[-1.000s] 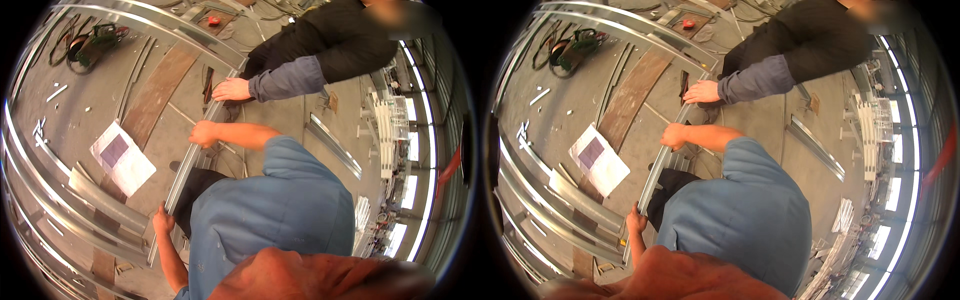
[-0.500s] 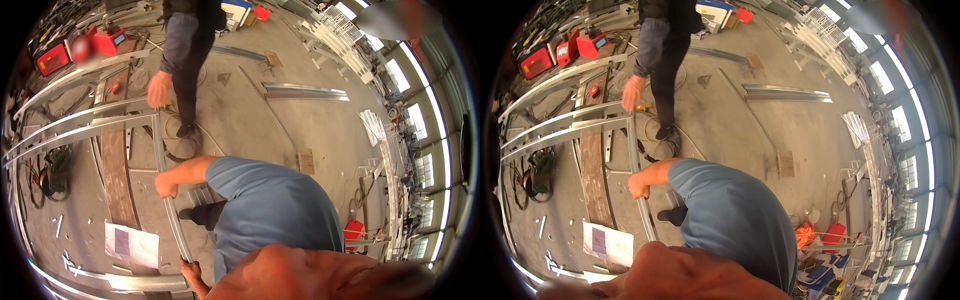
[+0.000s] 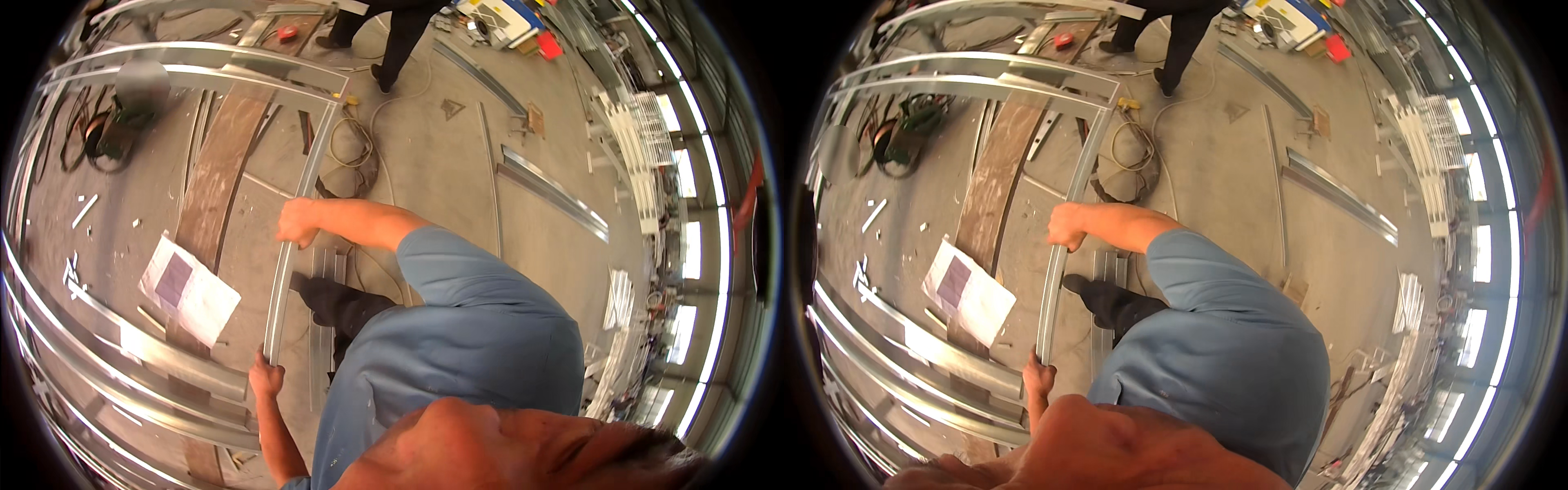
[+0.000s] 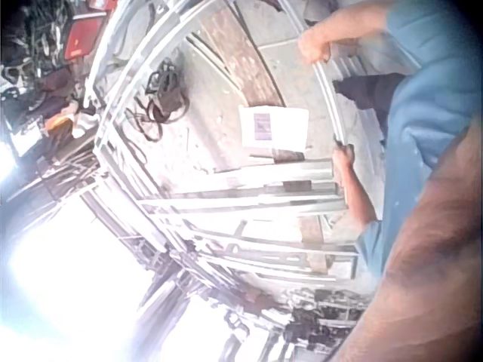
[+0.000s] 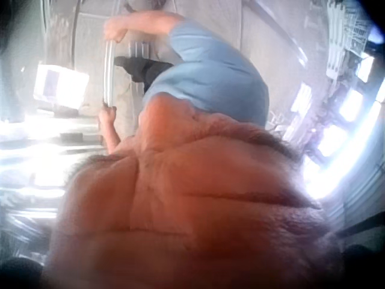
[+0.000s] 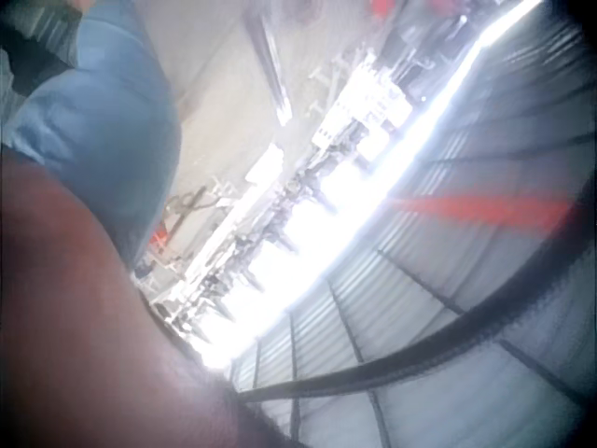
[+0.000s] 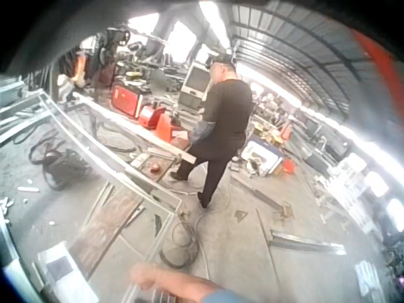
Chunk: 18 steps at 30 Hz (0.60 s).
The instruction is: The person positions and aligns metal frame pieces on the floor, then uses an angle grinder to cut and smooth edges. A coworker assists by holding pieces and later welds joints while the person continues to align and adjust the frame components.
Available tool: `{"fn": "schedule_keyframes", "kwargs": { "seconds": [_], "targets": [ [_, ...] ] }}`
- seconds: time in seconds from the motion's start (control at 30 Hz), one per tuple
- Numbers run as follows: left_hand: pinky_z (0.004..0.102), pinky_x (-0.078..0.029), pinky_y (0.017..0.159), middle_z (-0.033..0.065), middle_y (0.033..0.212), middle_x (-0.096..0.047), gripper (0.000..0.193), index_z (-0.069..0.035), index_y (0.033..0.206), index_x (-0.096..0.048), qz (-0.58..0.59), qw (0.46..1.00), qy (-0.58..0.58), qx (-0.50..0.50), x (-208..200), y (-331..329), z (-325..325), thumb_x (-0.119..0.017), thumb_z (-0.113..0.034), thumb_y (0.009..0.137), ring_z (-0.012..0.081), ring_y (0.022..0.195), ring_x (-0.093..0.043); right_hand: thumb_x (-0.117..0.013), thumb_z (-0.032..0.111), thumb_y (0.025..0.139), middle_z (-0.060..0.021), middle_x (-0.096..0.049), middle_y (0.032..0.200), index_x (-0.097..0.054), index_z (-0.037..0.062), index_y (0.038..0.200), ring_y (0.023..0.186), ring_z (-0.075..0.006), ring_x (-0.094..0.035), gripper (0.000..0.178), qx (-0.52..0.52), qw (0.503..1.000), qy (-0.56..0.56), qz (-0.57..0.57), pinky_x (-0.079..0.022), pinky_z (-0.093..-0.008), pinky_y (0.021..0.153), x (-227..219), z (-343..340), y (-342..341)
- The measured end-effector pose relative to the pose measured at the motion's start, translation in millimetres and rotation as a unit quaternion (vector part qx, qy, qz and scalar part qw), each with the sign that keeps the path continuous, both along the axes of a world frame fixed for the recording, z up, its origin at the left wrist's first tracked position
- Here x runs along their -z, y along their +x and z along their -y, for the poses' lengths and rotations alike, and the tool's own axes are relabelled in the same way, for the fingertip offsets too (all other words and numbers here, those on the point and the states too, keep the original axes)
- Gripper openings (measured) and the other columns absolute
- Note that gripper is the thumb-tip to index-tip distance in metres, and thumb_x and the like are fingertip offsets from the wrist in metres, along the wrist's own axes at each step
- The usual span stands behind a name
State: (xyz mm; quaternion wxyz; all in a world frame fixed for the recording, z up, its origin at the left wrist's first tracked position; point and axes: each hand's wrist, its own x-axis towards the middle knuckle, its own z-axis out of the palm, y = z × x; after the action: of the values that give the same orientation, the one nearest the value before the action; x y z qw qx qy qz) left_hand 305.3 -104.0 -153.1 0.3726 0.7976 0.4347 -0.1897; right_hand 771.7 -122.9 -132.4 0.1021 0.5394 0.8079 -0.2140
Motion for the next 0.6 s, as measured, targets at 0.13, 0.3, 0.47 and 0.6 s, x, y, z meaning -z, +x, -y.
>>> {"fn": "schedule_keyframes", "kwargs": {
  "seconds": [0.13,0.3,0.47,0.6],
  "targets": [
    [0.0561,-0.056,0.079,0.0251,0.092,-0.073,0.082,-0.013,0.148,-0.054,-0.019,1.000,-0.009,0.024,6,-3,3,-0.067,-0.013,0.067,0.0499,0.088,-0.069,-0.080,0.046,0.075,-0.0098,-0.077,0.086,-0.074,0.0174,0.092,0.084,-0.0362,-0.075,0.033,0.027,0.998,0.039,-0.047,-0.060,-0.0513,0.072,17,17,5],
    [0.0561,-0.055,0.089,0.0282,0.104,-0.075,0.089,-0.007,0.149,-0.054,0.077,0.996,0.039,0.012,48,-28,26,-0.068,-0.011,0.061,0.0509,0.096,-0.071,-0.077,0.043,0.073,-0.0071,-0.078,0.088,-0.076,0.0182,0.091,0.086,-0.0329,-0.076,0.031,-0.033,0.999,0.032,0.027,-0.061,-0.0506,0.070,13,14,-5],
    [0.0555,-0.051,0.101,0.0279,0.120,-0.071,0.086,-0.014,0.155,-0.048,-0.059,0.997,-0.016,0.044,28,-11,15,-0.066,-0.029,0.073,0.0501,0.113,-0.066,-0.075,0.045,0.077,-0.0065,-0.079,0.090,-0.077,0.0190,0.096,0.088,-0.0337,-0.076,0.033,-0.020,0.998,0.031,0.045,-0.061,-0.0510,0.073,-1,23,-3],
    [0.0569,-0.055,0.091,0.0256,0.107,-0.076,0.089,-0.016,0.147,-0.059,-0.021,0.998,0.050,-0.022,46,-15,14,-0.066,-0.013,0.058,0.0523,0.100,-0.070,-0.073,0.046,0.079,-0.0073,-0.079,0.094,-0.077,0.0193,0.099,0.091,-0.0345,-0.076,0.034,-0.019,0.998,0.008,0.056,-0.061,-0.0513,0.076,-19,9,-2]
  ]
}}
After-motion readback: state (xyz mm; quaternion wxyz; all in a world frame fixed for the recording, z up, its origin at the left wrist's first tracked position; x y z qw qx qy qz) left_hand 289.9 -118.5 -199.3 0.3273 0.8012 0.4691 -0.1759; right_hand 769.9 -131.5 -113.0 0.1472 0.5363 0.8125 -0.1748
